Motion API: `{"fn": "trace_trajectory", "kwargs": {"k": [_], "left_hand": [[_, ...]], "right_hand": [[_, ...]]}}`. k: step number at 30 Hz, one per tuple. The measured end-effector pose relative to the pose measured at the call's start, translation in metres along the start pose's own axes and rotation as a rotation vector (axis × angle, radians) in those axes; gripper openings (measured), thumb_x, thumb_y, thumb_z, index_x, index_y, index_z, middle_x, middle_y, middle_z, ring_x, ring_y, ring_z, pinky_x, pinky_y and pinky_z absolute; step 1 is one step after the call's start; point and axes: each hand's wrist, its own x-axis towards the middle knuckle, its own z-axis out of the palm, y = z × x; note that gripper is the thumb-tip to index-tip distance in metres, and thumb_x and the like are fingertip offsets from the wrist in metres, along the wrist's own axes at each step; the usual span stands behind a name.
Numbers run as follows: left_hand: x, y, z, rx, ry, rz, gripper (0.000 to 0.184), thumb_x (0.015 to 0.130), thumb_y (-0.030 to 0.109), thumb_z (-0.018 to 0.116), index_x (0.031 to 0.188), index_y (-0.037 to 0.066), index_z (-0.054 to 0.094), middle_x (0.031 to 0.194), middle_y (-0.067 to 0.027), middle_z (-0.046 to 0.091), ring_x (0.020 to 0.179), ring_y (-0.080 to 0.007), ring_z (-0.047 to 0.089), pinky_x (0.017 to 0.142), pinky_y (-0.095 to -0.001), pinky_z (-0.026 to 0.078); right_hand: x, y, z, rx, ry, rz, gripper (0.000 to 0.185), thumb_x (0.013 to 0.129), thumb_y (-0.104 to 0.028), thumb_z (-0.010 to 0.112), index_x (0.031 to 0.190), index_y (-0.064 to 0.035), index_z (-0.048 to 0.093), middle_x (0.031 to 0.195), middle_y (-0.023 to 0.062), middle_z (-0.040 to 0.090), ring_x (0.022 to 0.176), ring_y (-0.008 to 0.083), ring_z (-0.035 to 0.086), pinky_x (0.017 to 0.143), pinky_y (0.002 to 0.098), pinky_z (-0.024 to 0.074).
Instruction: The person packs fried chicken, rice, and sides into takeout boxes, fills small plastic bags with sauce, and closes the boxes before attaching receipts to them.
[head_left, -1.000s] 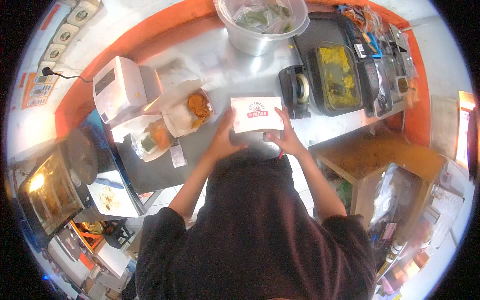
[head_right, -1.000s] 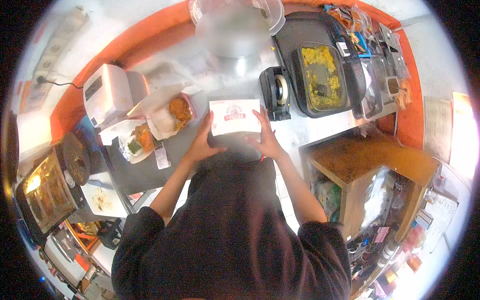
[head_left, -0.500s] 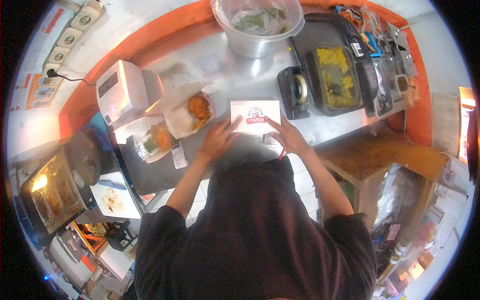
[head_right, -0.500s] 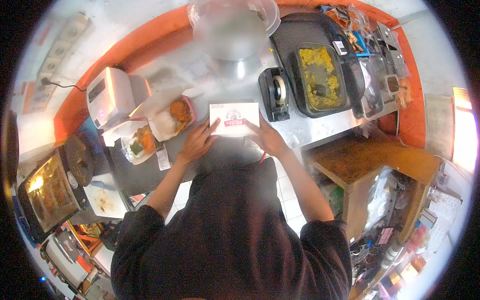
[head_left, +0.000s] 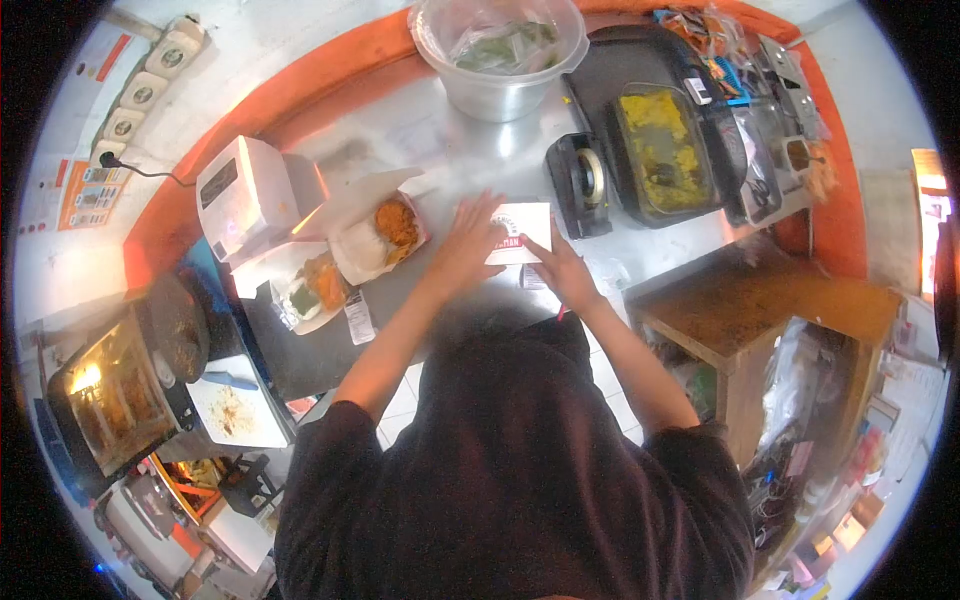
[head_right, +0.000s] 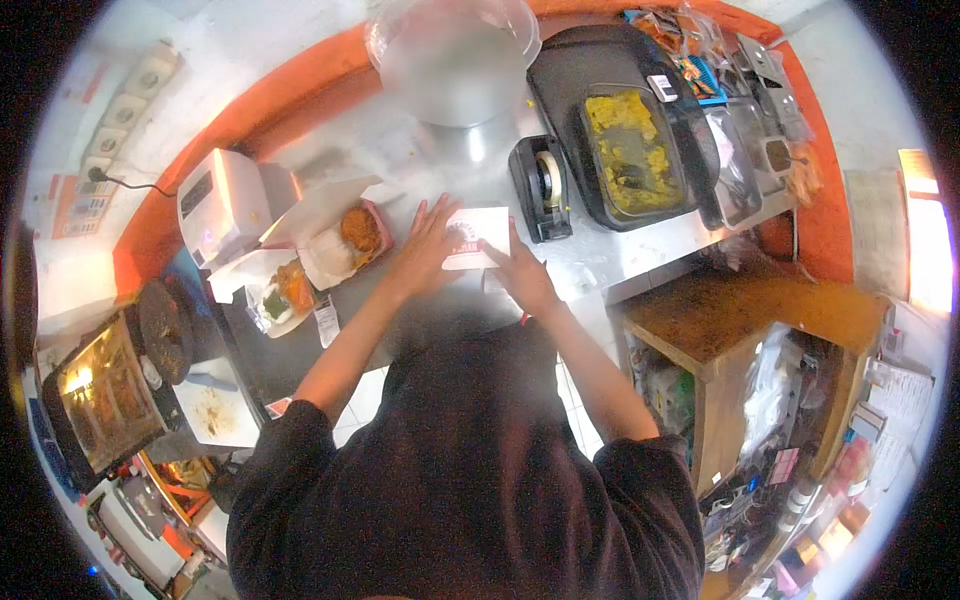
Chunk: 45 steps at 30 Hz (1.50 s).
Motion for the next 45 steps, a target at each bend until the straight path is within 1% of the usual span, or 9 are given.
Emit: {"fn": "trace_trajectory", "kwargs": {"k": [2, 4, 6, 8, 11, 20, 30, 36, 45], "left_hand": [[0.016, 0.001, 0.006, 0.033, -0.017, -0.043, 0.048, 0.074, 0.027, 0.081, 0.108, 0.003, 0.058, 0.154, -0.024, 0.037, 0.149, -0.0422, 0.028, 0.121, -0.0579, 0.021], [0.024, -0.003, 0.019, -0.071, -0.028, -0.123, 0.055, 0.066, 0.028, 0.085, 0.108, 0.004, 0.058, 0.148, -0.0222, 0.042, 0.142, -0.0415, 0.035, 0.116, -0.0565, 0.026], [0.025, -0.005, 0.026, -0.064, -0.002, -0.11, 0.056, 0.065, 0.028, 0.085, 0.107, 0.005, 0.057, 0.146, -0.0219, 0.043, 0.139, -0.0409, 0.038, 0.114, -0.0555, 0.027], [0.025, -0.006, 0.026, -0.057, 0.015, -0.102, 0.056, 0.064, 0.027, 0.086, 0.106, 0.006, 0.056, 0.145, -0.0215, 0.043, 0.136, -0.0404, 0.04, 0.112, -0.0546, 0.028], [0.026, -0.005, 0.027, -0.071, 0.034, -0.093, 0.056, 0.063, 0.027, 0.087, 0.102, 0.007, 0.052, 0.146, -0.021, 0.043, 0.138, -0.0392, 0.039, 0.112, -0.0535, 0.026], [0.024, -0.002, 0.024, -0.059, 0.019, -0.109, 0.062, 0.058, 0.028, 0.093, 0.099, 0.011, 0.05, 0.147, -0.0196, 0.043, 0.138, -0.0387, 0.039, 0.112, -0.054, 0.027], [0.018, 0.003, 0.031, -0.045, 0.084, -0.151, 0.062, 0.059, 0.028, 0.093, 0.1, 0.011, 0.051, 0.148, -0.0189, 0.042, 0.137, -0.0386, 0.038, 0.113, -0.0538, 0.026], [0.016, 0.009, 0.038, -0.061, 0.18, -0.239, 0.061, 0.061, 0.025, 0.092, 0.103, 0.009, 0.051, 0.15, -0.0202, 0.039, 0.139, -0.04, 0.036, 0.113, -0.0551, 0.024], [0.016, 0.007, 0.039, -0.072, 0.162, -0.262, 0.054, 0.064, 0.021, 0.086, 0.107, 0.007, 0.057, 0.149, -0.0222, 0.04, 0.142, -0.0401, 0.033, 0.115, -0.0575, 0.021]], "right_hand": [[0.005, -0.015, -0.021, 0.013, -0.135, 0.16, 0.058, 0.092, -0.021, 0.066, 0.149, -0.022, 0.052, 0.16, 0.0289, 0.03, 0.123, 0.0385, 0.061, 0.098, 0.042, 0.0537], [0.006, -0.019, -0.046, -0.025, 0.013, 0.144, 0.051, 0.093, -0.019, 0.065, 0.143, -0.0151, 0.056, 0.147, 0.0274, 0.046, 0.107, 0.0381, 0.067, 0.089, 0.0441, 0.0568], [0.008, -0.016, -0.069, 0.118, 0.317, 0.489, 0.049, 0.093, -0.023, 0.065, 0.14, -0.0116, 0.057, 0.13, 0.025, 0.056, 0.098, 0.039, 0.066, 0.085, 0.0428, 0.0564], [0.005, 0.03, -0.058, 0.17, 0.474, 0.502, 0.041, 0.094, -0.029, 0.066, 0.131, -0.0107, 0.064, 0.119, 0.0219, 0.058, 0.101, 0.0372, 0.063, 0.088, 0.0412, 0.0534], [0.001, 0.073, -0.043, 0.434, 0.251, 0.645, 0.035, 0.093, -0.037, 0.073, 0.108, -0.0054, 0.076, 0.119, 0.0177, 0.06, 0.116, 0.0325, 0.056, 0.1, 0.0414, 0.045], [-0.05, 0.064, -0.033, 0.917, 0.465, 0.512, 0.019, 0.094, -0.022, 0.074, 0.102, -0.0049, 0.078, 0.115, 0.0098, 0.058, 0.113, 0.0213, 0.057, 0.101, 0.0335, 0.0461], [-0.038, 0.072, -0.019, -0.085, 0.389, 0.634, 0.027, 0.089, -0.026, 0.069, 0.086, 0.0005, 0.076, 0.088, 0.0255, 0.068, 0.088, 0.031, 0.066, 0.081, 0.0388, 0.0537], [-0.017, -0.003, -0.011, 0.801, 0.013, 0.473, 0.019, 0.097, -0.021, 0.065, 0.101, -0.0035, 0.073, 0.087, -0.0008, 0.068, 0.074, 0.0077, 0.058, 0.065, 0.0261, 0.0469], [0.021, -0.04, 0.038, 0.618, 0.162, 0.617, 0.041, 0.096, -0.034, 0.07, 0.078, 0.0026, 0.075, 0.066, 0.0072, 0.068, 0.062, 0.011, 0.059, 0.06, 0.0301, 0.0461]]}}
